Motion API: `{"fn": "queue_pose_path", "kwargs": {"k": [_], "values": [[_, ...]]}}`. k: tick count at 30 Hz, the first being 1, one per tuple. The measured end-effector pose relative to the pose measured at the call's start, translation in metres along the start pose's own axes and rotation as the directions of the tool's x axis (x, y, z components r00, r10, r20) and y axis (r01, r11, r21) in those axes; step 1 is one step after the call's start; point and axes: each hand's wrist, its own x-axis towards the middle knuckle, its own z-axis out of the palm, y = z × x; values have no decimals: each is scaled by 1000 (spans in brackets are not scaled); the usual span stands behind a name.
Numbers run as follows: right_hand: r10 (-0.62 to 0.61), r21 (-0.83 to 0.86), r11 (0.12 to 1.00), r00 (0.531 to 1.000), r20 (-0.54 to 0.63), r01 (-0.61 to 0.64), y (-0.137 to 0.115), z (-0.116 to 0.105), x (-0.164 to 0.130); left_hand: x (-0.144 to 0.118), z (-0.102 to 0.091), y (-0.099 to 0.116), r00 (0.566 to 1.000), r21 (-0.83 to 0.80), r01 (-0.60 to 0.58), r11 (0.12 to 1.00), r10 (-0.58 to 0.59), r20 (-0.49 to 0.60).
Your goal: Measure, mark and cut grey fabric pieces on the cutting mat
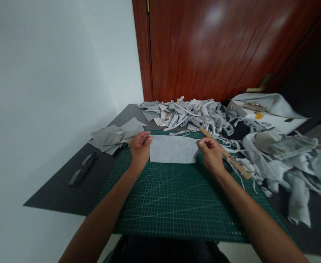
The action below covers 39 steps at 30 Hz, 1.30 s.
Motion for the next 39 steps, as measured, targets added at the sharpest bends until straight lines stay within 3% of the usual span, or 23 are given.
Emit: {"fn": "queue_pose_path", "kwargs": {"k": [18, 32, 39], "values": [[115, 212, 972, 993, -38, -104, 5, 2, 6, 4, 0, 0, 998, -105, 57, 993, -59, -11], [196, 83, 974, 970, 146, -209, 5, -2, 3, 8, -2, 0, 998, -149, 60, 987, -64, -24], [262, 142, 943, 936, 235, -299, 2, 5, -9, 9, -5, 1, 991, -196, 129, 972, -118, 69]]}}
